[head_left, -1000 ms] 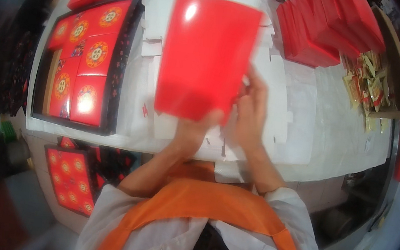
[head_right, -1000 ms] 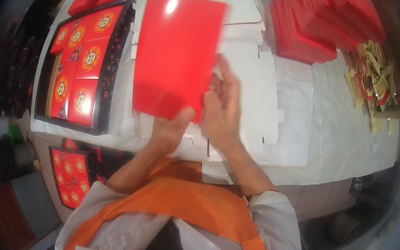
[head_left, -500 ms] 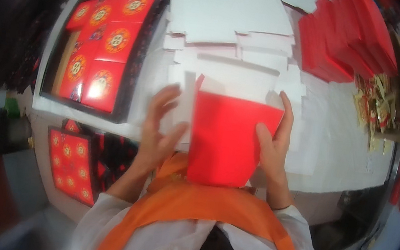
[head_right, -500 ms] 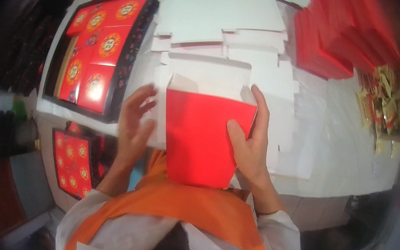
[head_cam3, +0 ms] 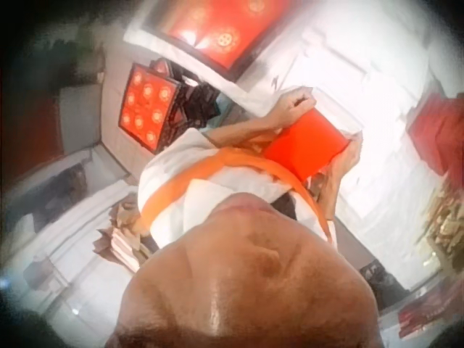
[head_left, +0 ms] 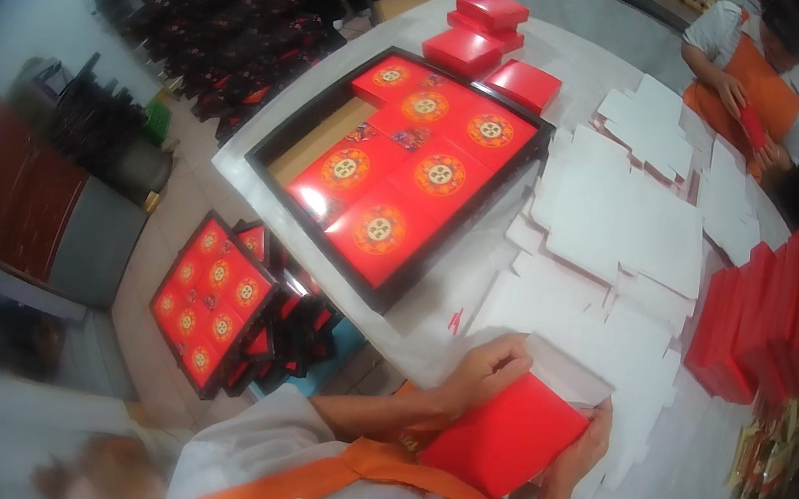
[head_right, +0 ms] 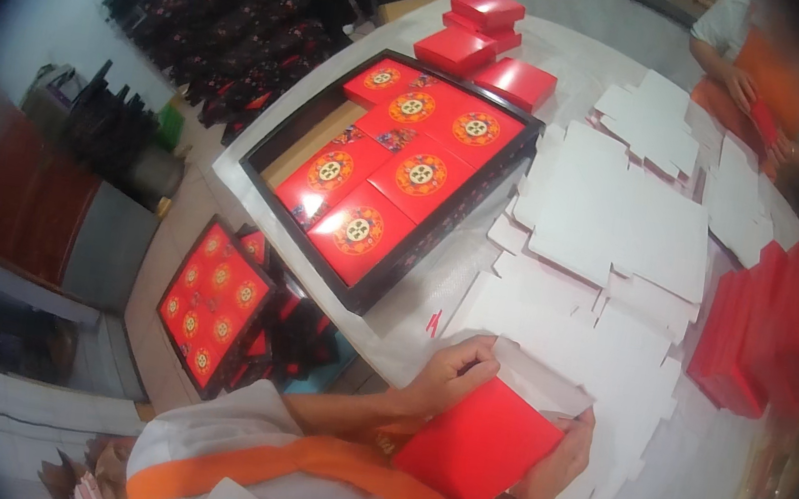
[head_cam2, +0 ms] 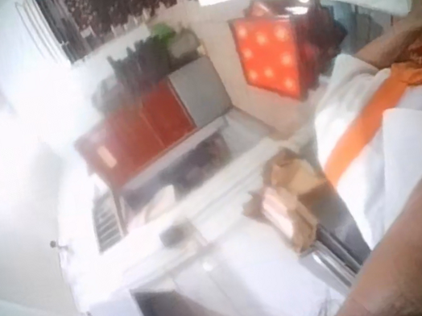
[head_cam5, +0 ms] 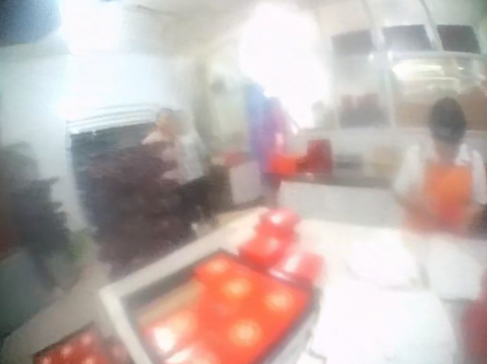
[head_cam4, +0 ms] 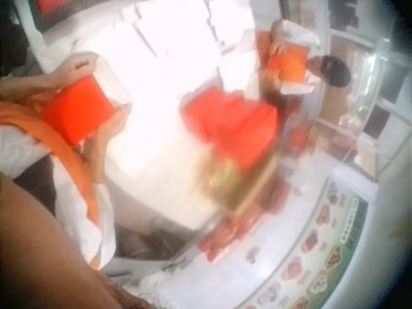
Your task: The person assembles small red gift boxes by folding flat white cardboard pieces into rectangular shapes. They place a small wrapped item inside each box, fold the flaps to close it, and stack the finished boxes on the table. The process is repeated continuously with a steady rhythm.
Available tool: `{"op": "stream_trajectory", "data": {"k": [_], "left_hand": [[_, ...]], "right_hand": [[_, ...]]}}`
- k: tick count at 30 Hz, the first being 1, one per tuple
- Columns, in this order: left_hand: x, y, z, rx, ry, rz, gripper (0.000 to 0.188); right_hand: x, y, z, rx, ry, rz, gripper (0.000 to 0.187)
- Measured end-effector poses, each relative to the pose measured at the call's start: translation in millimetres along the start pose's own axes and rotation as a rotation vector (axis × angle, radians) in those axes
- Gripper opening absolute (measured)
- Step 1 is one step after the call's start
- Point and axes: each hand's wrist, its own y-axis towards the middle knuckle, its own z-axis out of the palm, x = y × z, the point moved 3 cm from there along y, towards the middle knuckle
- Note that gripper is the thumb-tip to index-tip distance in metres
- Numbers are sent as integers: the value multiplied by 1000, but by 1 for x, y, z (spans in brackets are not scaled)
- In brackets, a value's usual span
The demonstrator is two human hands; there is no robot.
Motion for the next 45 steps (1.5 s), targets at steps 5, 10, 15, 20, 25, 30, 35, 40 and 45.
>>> {"op": "stream_trajectory", "data": {"k": [5,10,15,20,25,30,35,40,45], "left_hand": [[-10,0,15,-201,-177,248,10],[-30,9,11,-39,-43,28,15],[-38,14,12,42,220,201,20],[-31,13,16,82,197,148,15],[-16,10,15,21,111,185,12],[-21,0,16,-97,29,232,8],[-15,-7,9,-125,63,221,12],[-4,9,7,33,152,262,10],[-82,51,26,680,801,37,45]], "right_hand": [[14,0,16,-142,276,-25,15],[3,3,4,-80,224,-159,18],[29,7,9,-29,-29,-67,13],[23,11,4,28,85,-5,9],[15,12,4,63,165,-16,10],[14,7,6,-19,107,-7,14],[5,1,8,-12,113,-48,16],[0,5,3,-7,-23,-155,8],[38,21,5,267,-64,-403,10]]}}
